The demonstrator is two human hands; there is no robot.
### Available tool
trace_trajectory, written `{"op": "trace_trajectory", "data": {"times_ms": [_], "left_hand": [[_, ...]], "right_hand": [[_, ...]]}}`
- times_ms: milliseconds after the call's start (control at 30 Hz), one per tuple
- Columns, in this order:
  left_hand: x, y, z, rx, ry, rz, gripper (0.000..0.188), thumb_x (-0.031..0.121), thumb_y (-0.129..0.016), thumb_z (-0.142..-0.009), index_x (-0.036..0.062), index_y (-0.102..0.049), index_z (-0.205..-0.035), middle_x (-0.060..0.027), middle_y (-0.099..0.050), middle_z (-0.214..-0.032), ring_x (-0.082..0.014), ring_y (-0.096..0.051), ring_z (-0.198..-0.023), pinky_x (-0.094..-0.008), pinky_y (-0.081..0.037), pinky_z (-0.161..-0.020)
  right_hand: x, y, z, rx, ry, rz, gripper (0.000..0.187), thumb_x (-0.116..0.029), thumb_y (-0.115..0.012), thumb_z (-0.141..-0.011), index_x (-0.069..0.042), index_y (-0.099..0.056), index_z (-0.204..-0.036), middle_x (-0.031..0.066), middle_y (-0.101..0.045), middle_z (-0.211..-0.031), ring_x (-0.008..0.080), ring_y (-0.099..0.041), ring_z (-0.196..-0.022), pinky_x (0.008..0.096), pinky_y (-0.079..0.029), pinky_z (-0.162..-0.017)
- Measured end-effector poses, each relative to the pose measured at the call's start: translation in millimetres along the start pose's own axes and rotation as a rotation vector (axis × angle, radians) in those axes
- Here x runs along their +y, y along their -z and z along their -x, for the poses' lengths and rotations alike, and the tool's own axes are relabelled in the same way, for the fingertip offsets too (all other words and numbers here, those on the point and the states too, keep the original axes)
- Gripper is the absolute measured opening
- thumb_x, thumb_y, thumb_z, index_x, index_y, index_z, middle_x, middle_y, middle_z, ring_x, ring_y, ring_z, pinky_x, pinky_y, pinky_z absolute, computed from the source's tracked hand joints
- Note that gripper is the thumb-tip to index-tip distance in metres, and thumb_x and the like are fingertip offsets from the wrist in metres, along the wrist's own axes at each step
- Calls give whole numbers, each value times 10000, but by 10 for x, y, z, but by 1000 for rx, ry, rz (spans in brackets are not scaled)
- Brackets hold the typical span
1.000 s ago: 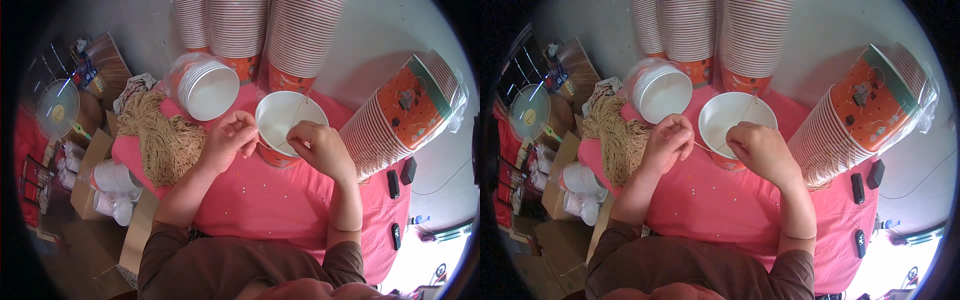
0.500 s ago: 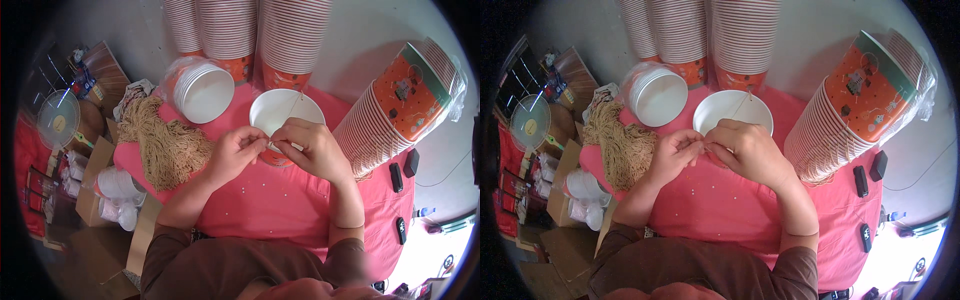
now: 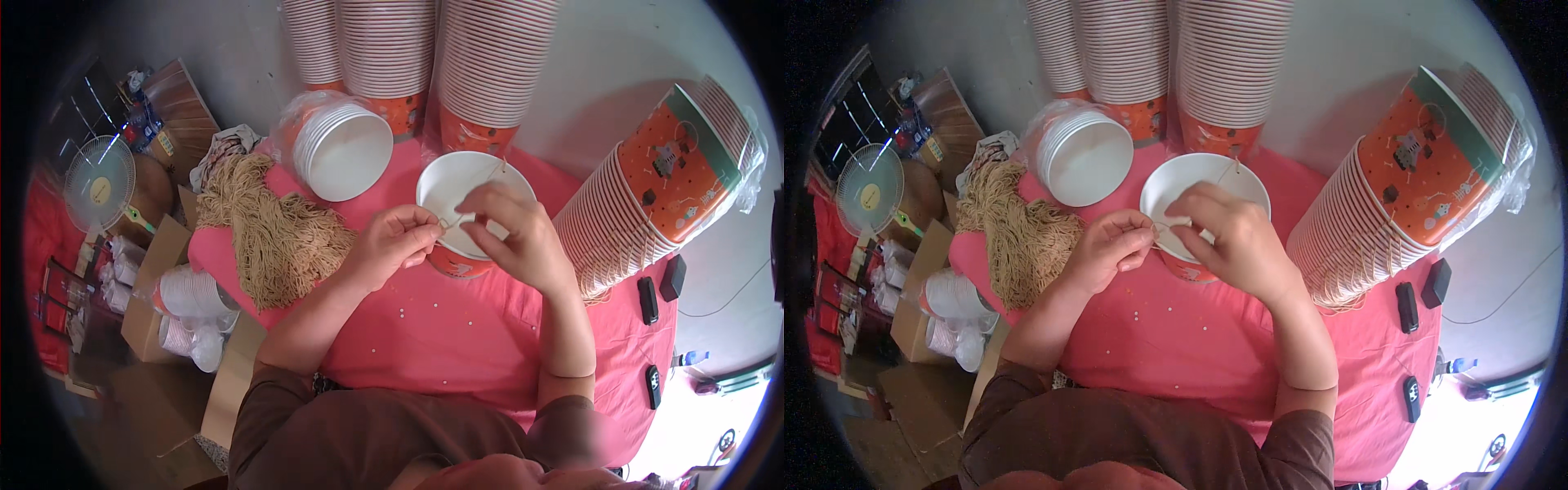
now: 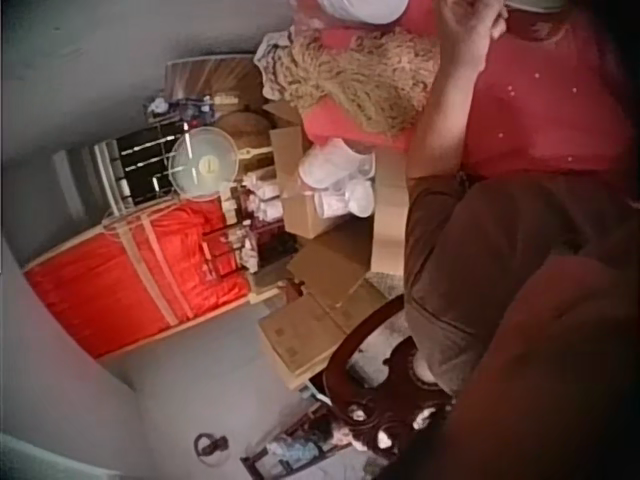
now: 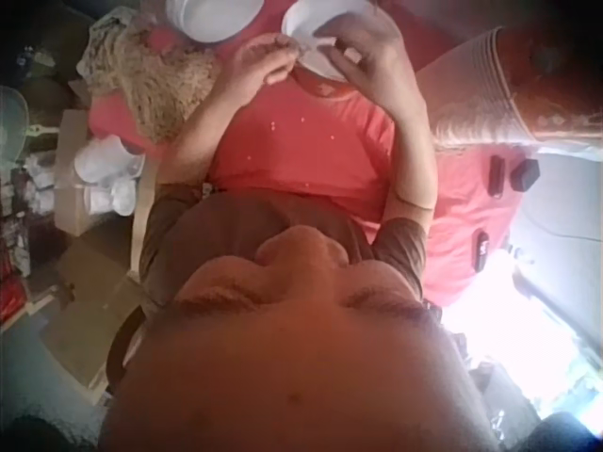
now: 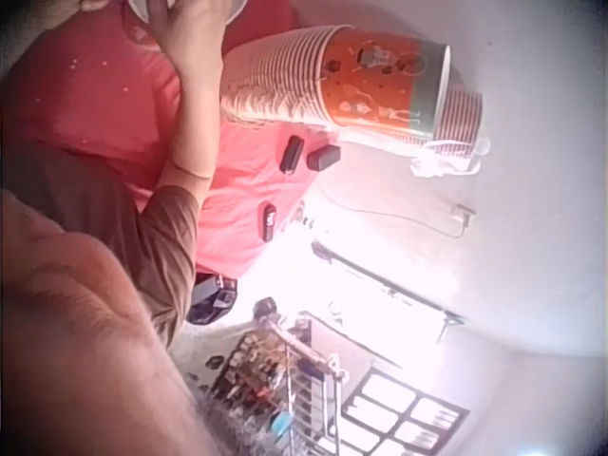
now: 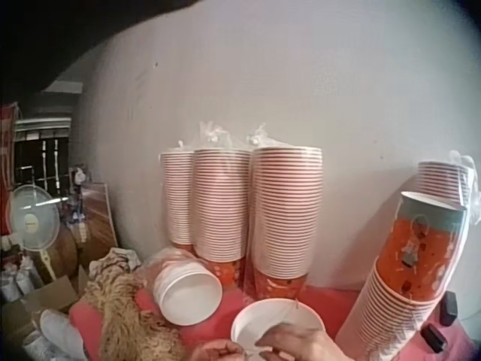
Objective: Attaching string handles to paper buckets for packaging.
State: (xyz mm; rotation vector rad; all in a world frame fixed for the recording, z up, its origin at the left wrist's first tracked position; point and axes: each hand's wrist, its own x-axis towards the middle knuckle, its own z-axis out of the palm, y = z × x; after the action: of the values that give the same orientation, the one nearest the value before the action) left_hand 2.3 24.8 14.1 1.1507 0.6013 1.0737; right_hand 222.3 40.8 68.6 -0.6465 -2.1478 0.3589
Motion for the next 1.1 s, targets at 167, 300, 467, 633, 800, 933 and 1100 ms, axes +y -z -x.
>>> {"op": "trace_trajectory", "data": {"times_ms": [167, 300, 467, 633, 800, 933, 1100], "left_hand": [[-12, 2, 5, -18, 11, 27, 98, 93, -618, -992, 3, -642, -1019, 6, -580, -798, -17, -435, -593, -185, -320, -506], [1, -4, 10, -31, 7, 17, 102, 91, -622, -989, -2, -645, -1027, 0, -590, -809, -14, -429, -602, -184, -319, -510], [13, -7, 38, -26, -67, -144, 121, 79, -618, -989, -11, -640, -1066, -4, -626, -858, -33, -484, -648, -188, -382, -564], [-40, -39, 51, 29, -201, -310, 125, 92, -641, -989, -6, -654, -1066, 46, -620, -860, -22, -544, -712, -171, -435, -626], [-2, -6, 67, -49, -82, -140, 104, 88, -636, -988, 7, -646, -1052, 40, -599, -815, -19, -500, -662, -183, -400, -568], [-3, -23, 59, -78, -71, -50, 79, 84, -628, -988, 16, -628, -1029, 42, -566, -779, -18, -451, -618, -191, -355, -519], [-1, -23, 64, -93, -16, 21, 73, 82, -621, -993, 16, -619, -1024, 44, -538, -759, -20, -437, -603, -193, -345, -509]], "right_hand": [[-51, -83, 4, -22, 86, 37, 152, -35, -732, -779, -45, -677, -920, 81, -672, -876, 292, -675, -687, 390, -530, -588], [-35, -85, -4, -67, 110, 60, 142, 30, -716, -786, -14, -663, -911, 100, -675, -866, 277, -685, -710, 360, -538, -608], [-56, 17, 0, -63, 41, 5, 115, 63, -697, -815, 10, -637, -898, 118, -678, -881, 274, -689, -779, 348, -538, -676], [-98, 136, 11, -6, -26, -65, 93, 59, -686, -844, 18, -635, -910, 124, -679, -892, 276, -689, -831, 350, -534, -726], [-89, 22, -9, -18, 59, -60, 61, 5, -695, -836, -12, -654, -877, 109, -661, -837, 280, -667, -682, 364, -521, -599], [-82, -47, -8, -49, 86, -70, 57, -9, -703, -836, -16, -659, -870, 102, -660, -839, 288, -660, -664, 371, -515, -583], [-85, -105, -11, -30, 55, -51, 57, -25, -708, -835, -24, -660, -865, 95, -658, -841, 298, -652, -648, 386, -512, -575]]}}
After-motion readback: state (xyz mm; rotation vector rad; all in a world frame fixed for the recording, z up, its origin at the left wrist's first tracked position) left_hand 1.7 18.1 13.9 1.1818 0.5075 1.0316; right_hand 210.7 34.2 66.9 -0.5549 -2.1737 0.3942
